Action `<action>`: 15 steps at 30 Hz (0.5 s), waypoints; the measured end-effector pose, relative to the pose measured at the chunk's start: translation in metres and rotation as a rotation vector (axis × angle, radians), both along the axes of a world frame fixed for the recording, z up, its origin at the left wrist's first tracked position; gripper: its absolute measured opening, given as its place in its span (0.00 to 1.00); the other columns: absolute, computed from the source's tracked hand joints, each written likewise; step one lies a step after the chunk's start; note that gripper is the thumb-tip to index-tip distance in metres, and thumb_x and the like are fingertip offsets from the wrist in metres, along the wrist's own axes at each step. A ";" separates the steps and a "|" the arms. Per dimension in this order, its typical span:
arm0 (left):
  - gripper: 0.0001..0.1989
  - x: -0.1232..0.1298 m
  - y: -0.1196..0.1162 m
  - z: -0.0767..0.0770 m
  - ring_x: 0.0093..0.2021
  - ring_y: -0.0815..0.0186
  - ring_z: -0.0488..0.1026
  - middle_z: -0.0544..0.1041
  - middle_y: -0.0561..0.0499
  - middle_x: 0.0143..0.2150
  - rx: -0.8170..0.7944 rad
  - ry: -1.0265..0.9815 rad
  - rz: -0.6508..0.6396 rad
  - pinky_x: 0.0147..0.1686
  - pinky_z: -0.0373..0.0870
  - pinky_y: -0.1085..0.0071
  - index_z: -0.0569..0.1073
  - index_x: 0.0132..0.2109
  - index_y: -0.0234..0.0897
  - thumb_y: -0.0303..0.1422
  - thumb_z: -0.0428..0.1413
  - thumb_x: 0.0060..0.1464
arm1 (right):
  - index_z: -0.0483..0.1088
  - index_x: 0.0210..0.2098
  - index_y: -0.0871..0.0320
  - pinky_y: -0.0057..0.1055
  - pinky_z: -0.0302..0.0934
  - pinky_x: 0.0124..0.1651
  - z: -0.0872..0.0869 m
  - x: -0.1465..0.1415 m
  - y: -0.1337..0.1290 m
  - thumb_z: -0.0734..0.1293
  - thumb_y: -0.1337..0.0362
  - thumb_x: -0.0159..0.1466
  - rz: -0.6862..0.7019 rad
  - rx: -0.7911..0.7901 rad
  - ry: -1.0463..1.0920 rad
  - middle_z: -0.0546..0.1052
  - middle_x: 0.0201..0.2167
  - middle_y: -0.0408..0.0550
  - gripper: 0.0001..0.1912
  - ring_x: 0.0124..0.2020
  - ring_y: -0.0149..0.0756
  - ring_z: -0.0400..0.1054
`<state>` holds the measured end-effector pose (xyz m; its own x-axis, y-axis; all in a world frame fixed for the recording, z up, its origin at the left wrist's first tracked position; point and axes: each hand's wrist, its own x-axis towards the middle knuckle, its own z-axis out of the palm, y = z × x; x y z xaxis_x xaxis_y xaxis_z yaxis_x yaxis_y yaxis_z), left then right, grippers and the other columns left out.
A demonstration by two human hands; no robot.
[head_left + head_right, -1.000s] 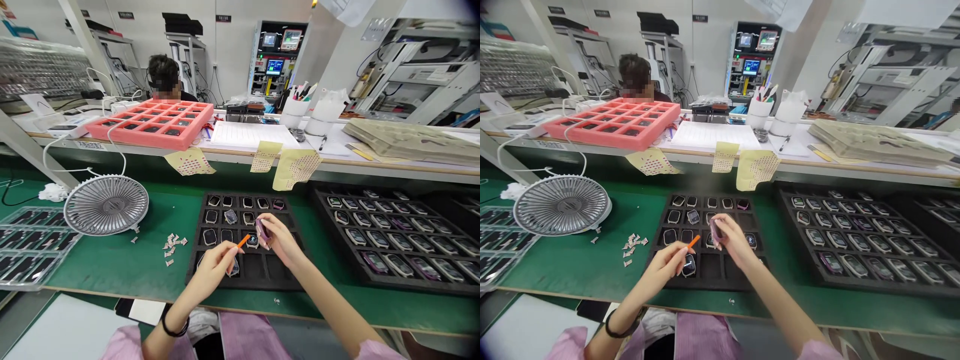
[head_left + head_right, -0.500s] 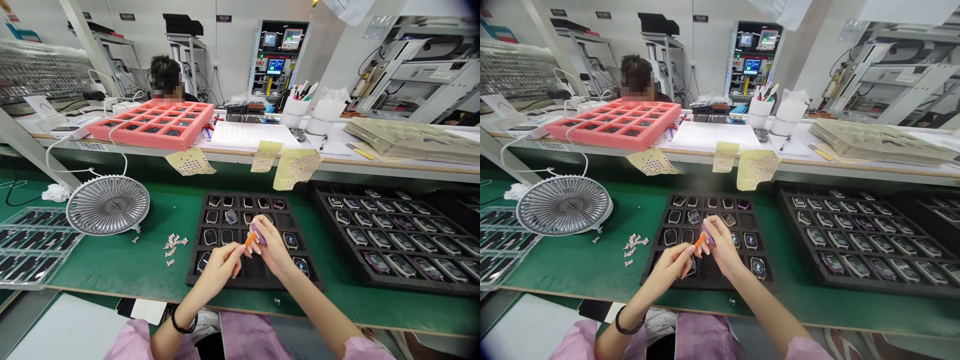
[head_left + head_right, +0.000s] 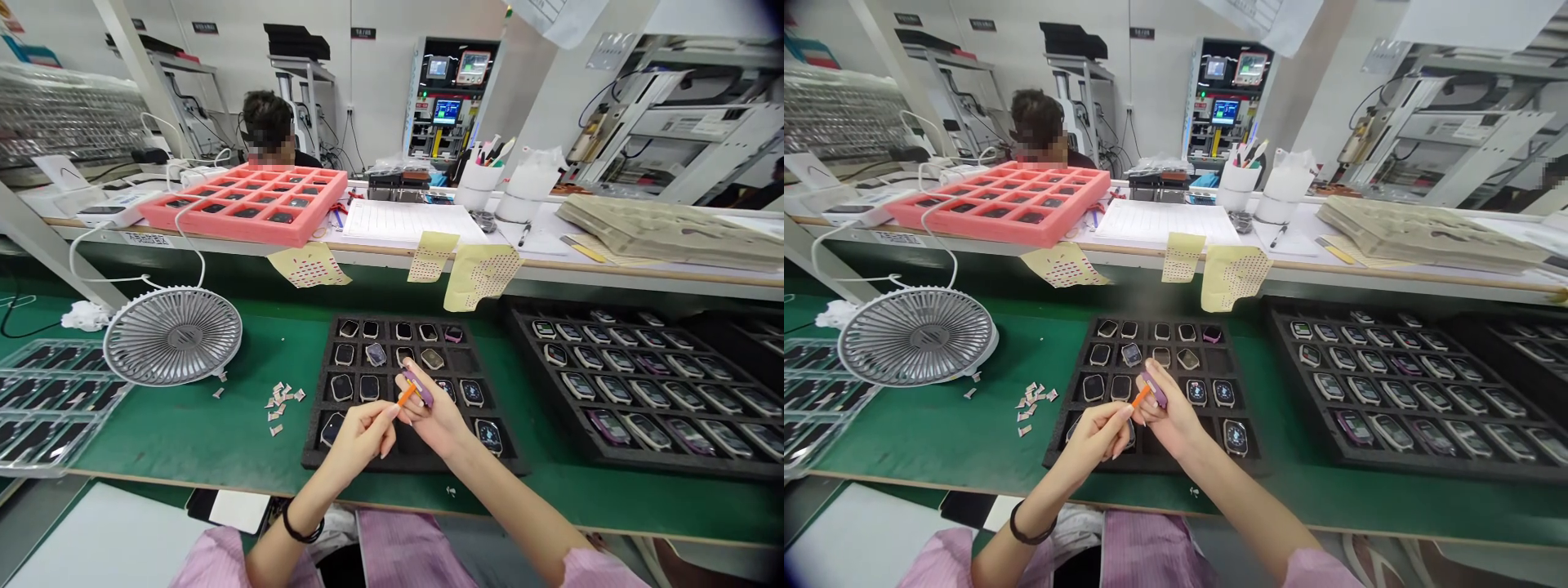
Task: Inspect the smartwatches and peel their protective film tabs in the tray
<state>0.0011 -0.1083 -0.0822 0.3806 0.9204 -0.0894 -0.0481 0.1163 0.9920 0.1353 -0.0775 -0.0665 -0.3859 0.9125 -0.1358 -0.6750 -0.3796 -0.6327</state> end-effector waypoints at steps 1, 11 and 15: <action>0.25 0.000 0.000 -0.001 0.12 0.78 0.48 0.60 0.60 0.13 -0.012 -0.001 0.004 0.15 0.44 0.78 0.73 0.34 0.31 0.51 0.50 0.56 | 0.58 0.24 0.56 0.20 0.52 0.16 -0.001 0.000 0.000 0.72 0.59 0.58 -0.006 -0.004 0.000 0.56 0.12 0.29 0.18 0.11 0.20 0.38; 0.24 0.004 -0.001 -0.011 0.12 0.79 0.47 0.60 0.61 0.13 -0.068 -0.051 0.016 0.13 0.44 0.79 0.70 0.31 0.33 0.53 0.51 0.54 | 0.59 0.25 0.56 0.18 0.47 0.14 -0.013 -0.004 -0.002 0.73 0.60 0.55 -0.108 -0.111 0.041 0.57 0.13 0.30 0.18 0.11 0.19 0.37; 0.26 0.003 0.006 -0.007 0.11 0.78 0.48 0.59 0.61 0.11 -0.034 -0.039 0.066 0.13 0.44 0.78 0.68 0.29 0.34 0.55 0.50 0.53 | 0.59 0.26 0.56 0.19 0.42 0.13 -0.014 -0.006 -0.006 0.71 0.58 0.58 -0.167 -0.040 -0.031 0.55 0.12 0.30 0.16 0.11 0.19 0.38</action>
<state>0.0045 -0.1022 -0.0887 0.3230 0.9403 -0.1076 -0.0952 0.1454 0.9848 0.1296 -0.0830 -0.0802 -0.2249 0.9572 -0.1824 -0.7114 -0.2892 -0.6406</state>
